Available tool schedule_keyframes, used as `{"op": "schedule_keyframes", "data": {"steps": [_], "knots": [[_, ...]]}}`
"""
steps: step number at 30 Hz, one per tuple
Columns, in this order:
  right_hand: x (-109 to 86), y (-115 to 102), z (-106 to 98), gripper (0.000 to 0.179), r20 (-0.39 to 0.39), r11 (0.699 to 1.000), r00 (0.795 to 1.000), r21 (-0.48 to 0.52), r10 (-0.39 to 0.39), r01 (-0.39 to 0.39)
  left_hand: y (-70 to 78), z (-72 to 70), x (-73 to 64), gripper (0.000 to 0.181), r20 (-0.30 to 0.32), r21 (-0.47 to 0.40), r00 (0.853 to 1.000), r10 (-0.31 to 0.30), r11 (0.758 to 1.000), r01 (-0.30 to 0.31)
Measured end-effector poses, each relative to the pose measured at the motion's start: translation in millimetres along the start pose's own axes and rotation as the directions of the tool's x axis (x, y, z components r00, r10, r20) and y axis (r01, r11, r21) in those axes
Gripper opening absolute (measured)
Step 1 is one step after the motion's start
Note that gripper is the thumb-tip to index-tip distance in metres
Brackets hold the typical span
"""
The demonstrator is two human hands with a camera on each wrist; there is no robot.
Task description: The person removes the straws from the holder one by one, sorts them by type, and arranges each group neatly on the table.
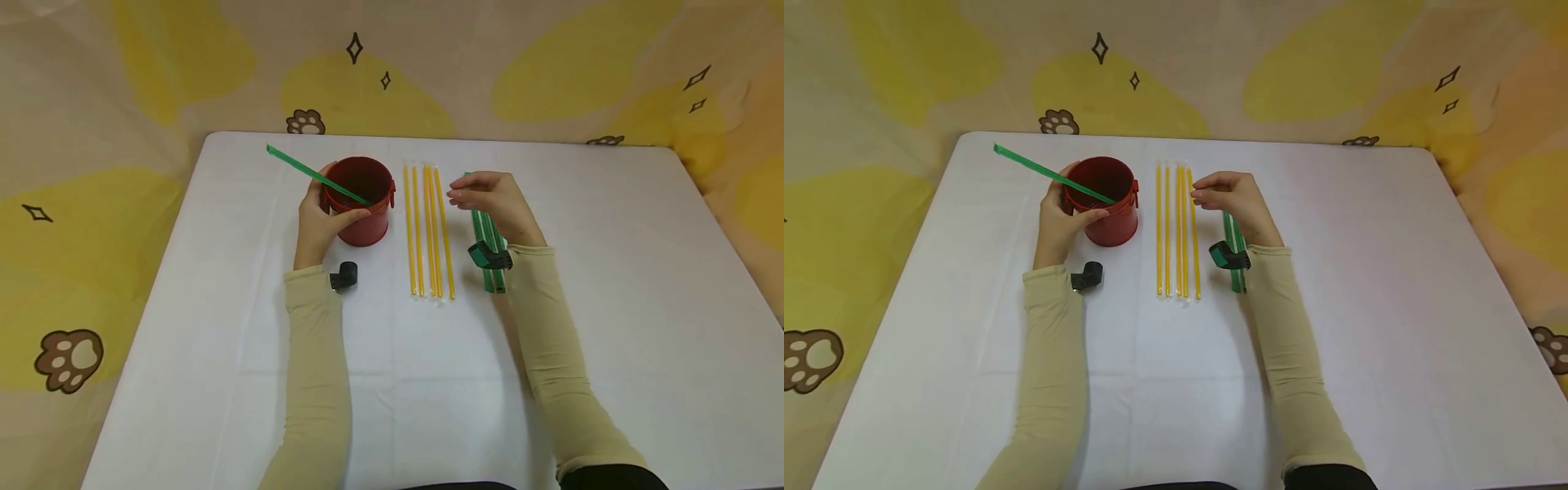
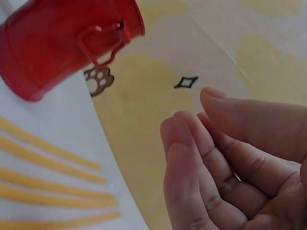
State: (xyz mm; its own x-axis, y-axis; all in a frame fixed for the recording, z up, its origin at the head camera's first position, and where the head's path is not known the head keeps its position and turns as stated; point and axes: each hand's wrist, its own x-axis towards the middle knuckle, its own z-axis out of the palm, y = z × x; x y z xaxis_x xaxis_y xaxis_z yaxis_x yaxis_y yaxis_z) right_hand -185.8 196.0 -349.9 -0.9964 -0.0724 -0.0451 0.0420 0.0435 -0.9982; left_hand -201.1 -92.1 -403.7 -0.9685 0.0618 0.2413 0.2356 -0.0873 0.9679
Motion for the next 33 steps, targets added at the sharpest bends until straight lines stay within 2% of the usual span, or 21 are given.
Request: {"op": "schedule_keyframes", "data": {"steps": [7, 16, 21, 24, 28, 33], "knots": [[6.6, -9, 22, 0.014, 0.028, 1.0, 0.999, 0.015, -0.02, 0.019, -1.3, 3.0, 1.6, 0.076, 0.0, 0.006, 1.0, -0.015, 1.0, 0.015], [11.6, -19, 48, 0.016, 0.095, 0.996, 0.993, 0.063, -0.066, 0.06, -1.1, 4.2, 1.0, 0.075, -0.006, 0.027, 1.0, -0.015, 1.0, 0.015], [14.8, -22, 63, 0.018, 0.133, 0.994, 0.985, 0.042, -0.106, 0.101, -0.8, 4.0, 1.0, 0.074, -0.008, 0.042, 1.0, -0.014, 0.999, 0.014], [16.7, -25, 73, 0.017, 0.162, 0.992, 0.979, 0.03, -0.124, 0.121, -1.4, 3.7, 1.0, 0.078, -0.004, 0.021, 1.0, 0.005, 1.0, -0.005], [18.8, -30, 86, 0.018, 0.194, 0.992, 0.973, 0.028, -0.126, 0.123, -2.3, 3.7, 0.4, 0.085, 0.005, -0.008, 1.0, 0.023, 1.0, -0.023], [21.2, -37, 103, 0.02, 0.219, 0.992, 0.969, -0.034, -0.113, 0.124, -2.5, 4.4, 0.1, 0.08, 0.008, 0.019, 1.0, 0.017, 1.0, -0.017]]}}
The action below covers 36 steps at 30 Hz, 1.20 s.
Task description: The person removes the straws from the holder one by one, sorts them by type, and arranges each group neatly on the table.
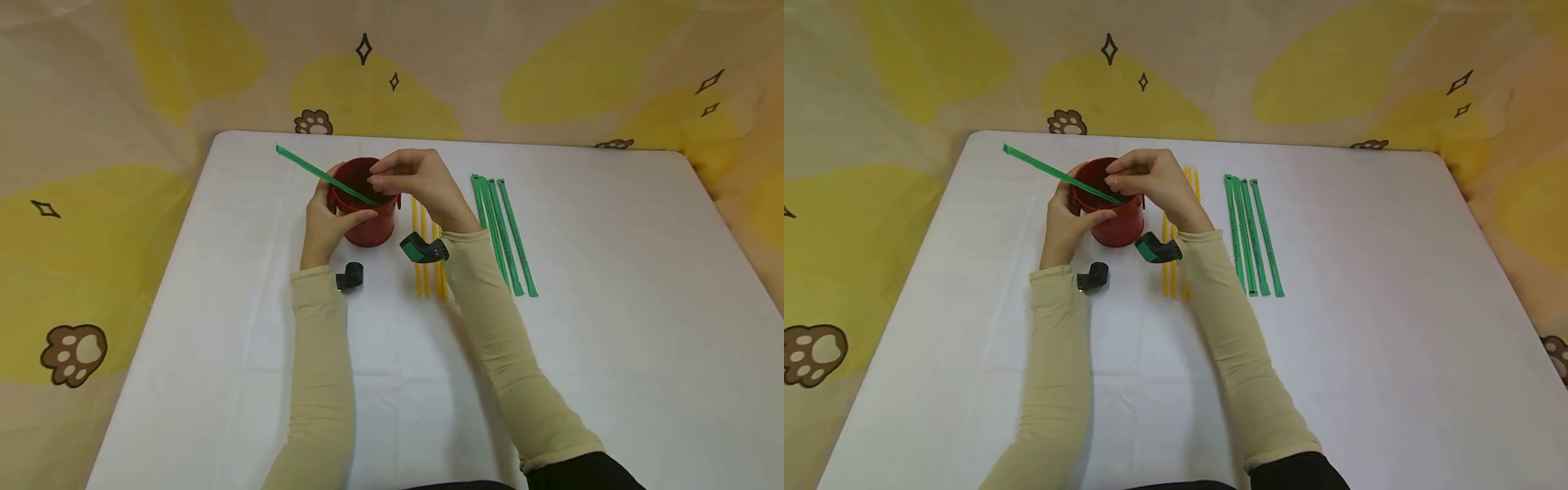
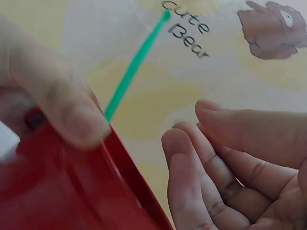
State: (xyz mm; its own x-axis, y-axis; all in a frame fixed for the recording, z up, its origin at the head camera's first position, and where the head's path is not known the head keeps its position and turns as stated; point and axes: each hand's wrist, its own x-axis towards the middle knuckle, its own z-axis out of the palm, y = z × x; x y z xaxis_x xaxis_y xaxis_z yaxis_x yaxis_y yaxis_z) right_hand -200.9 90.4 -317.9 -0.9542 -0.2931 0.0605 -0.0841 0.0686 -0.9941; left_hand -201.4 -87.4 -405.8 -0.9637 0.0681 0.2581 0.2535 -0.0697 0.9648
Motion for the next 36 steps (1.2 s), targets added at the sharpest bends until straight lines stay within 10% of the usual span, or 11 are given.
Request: {"op": "schedule_keyframes", "data": {"steps": [36], "knots": [[30.1, 1, 49, 0.017, 0.074, 0.93, 0.989, -0.336, -0.129, 0.147, 1.4, 0.9, -1.9, 0.067, -0.001, -0.057, 1.0, 0.007, 0.998, -0.007]]}}
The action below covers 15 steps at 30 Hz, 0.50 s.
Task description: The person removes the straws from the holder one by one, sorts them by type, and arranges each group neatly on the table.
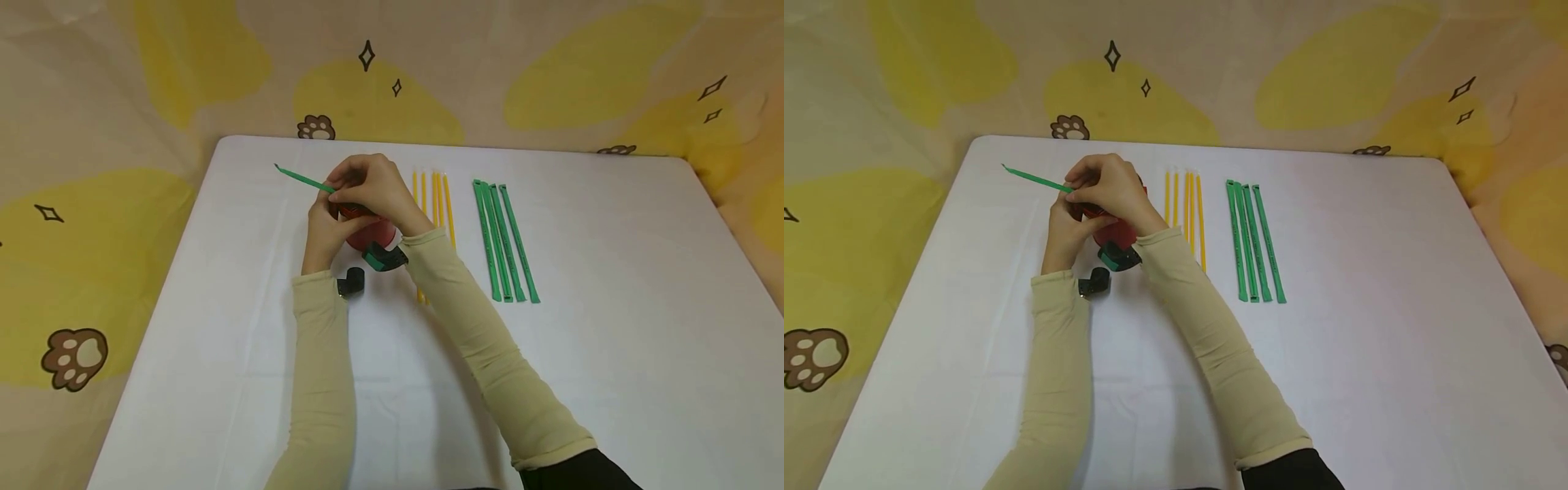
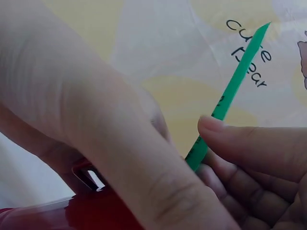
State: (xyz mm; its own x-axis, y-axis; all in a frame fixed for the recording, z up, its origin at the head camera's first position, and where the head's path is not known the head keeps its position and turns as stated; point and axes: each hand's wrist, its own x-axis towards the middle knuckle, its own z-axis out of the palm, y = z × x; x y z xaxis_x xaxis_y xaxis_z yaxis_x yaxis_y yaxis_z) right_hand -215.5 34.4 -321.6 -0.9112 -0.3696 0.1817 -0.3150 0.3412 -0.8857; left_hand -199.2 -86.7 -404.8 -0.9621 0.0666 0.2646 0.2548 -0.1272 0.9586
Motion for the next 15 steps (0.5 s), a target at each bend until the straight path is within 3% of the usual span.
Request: {"op": "schedule_keyframes", "data": {"steps": [7, 15], "knots": [[-3.0, -0.9, 3.2, 0.014, 0.002, 0.999, 1.0, -0.05, -0.023, 0.023, -1.6, -1.6, -1.9, 0.068, -0.002, 0.063, 1.0, 0.012, 0.998, -0.012], [-6.7, -4.2, -1.4, 0.008, -0.039, 0.996, 0.997, 0.049, -0.069, 0.071, -1.4, -0.6, -0.9, 0.065, -0.012, 0.051, 1.0, 0.02, 0.999, -0.019]]}}
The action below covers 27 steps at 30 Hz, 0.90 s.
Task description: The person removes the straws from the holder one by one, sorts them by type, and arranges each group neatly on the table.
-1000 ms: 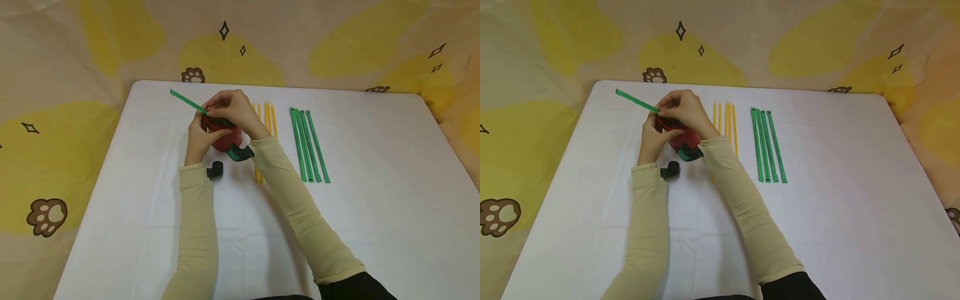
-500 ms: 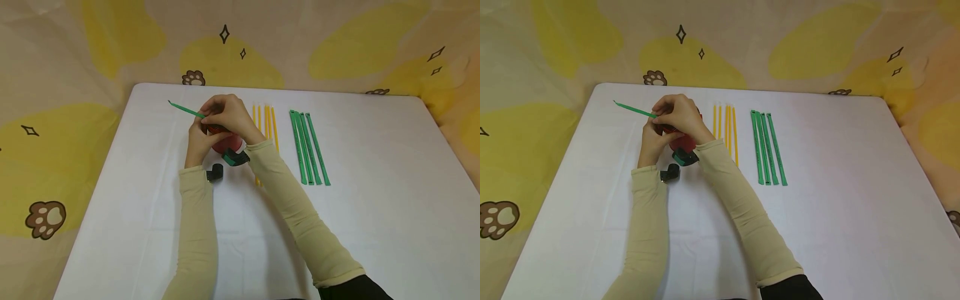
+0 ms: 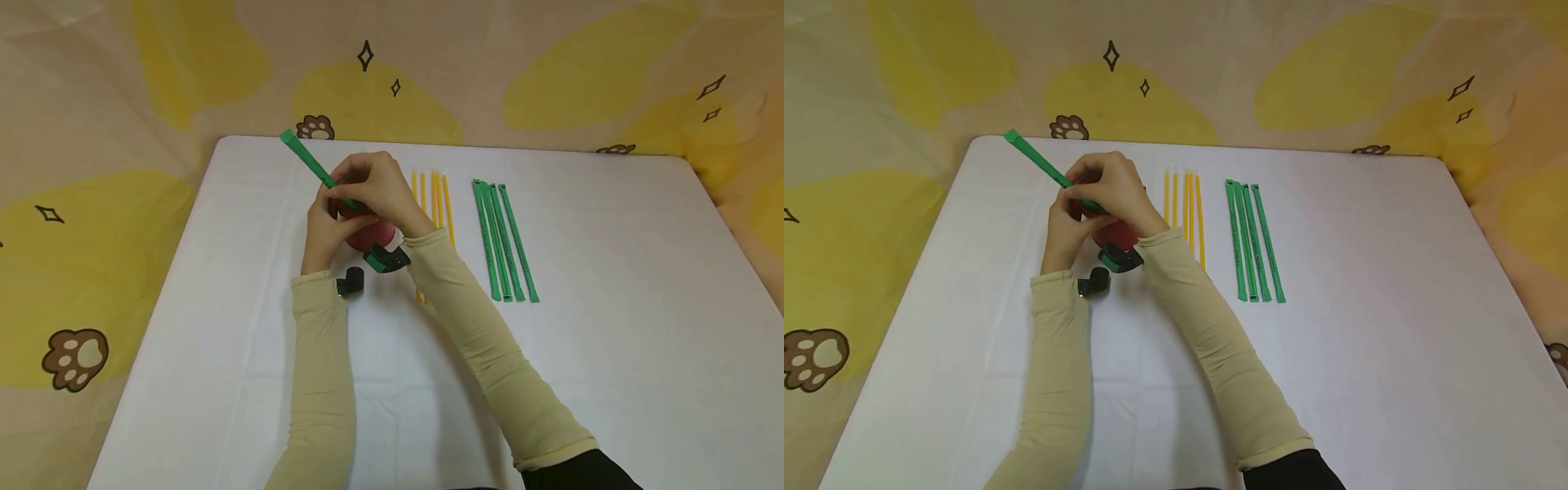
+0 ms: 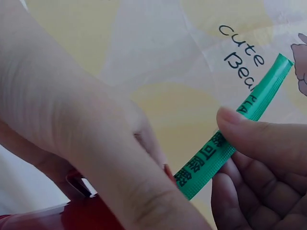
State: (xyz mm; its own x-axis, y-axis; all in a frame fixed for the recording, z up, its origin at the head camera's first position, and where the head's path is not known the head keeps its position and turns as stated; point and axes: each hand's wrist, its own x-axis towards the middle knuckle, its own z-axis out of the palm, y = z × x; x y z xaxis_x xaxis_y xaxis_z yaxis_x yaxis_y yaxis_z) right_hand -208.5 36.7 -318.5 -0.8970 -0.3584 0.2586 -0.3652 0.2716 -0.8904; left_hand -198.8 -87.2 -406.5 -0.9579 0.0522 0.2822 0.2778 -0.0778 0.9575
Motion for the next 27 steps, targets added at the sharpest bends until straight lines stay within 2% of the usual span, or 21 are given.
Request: {"op": "schedule_keyframes", "data": {"steps": [7, 17, 22, 27], "knots": [[-1.5, -2, -4, 0.01, -0.026, 0.996, 1.0, 0.09, -0.001, 0.003, -1.2, 0.2, 0.3, 0.07, -0.001, 0.012, 1.0, 0.018, 1.0, -0.018], [-5.1, -6, -8, 0.015, -0.064, 0.989, 0.997, 0.142, 0.045, -0.035, -2.1, 0.5, 0.0, 0.076, 0.006, 0.003, 0.999, 0.053, 0.999, -0.053], [-7.4, -7, -13, 0.013, -0.097, 0.985, 0.995, 0.174, 0.011, 0.006, -1.6, -0.1, 0.0, 0.078, 0.013, 0.009, 0.999, 0.037, 0.999, -0.037], [-8.9, -8, -17, 0.011, -0.115, 0.98, 0.993, 0.201, 0.019, 0.004, -0.6, -0.5, 0.9, 0.079, 0.017, 0.01, 1.0, 0.01, 1.0, -0.01]]}}
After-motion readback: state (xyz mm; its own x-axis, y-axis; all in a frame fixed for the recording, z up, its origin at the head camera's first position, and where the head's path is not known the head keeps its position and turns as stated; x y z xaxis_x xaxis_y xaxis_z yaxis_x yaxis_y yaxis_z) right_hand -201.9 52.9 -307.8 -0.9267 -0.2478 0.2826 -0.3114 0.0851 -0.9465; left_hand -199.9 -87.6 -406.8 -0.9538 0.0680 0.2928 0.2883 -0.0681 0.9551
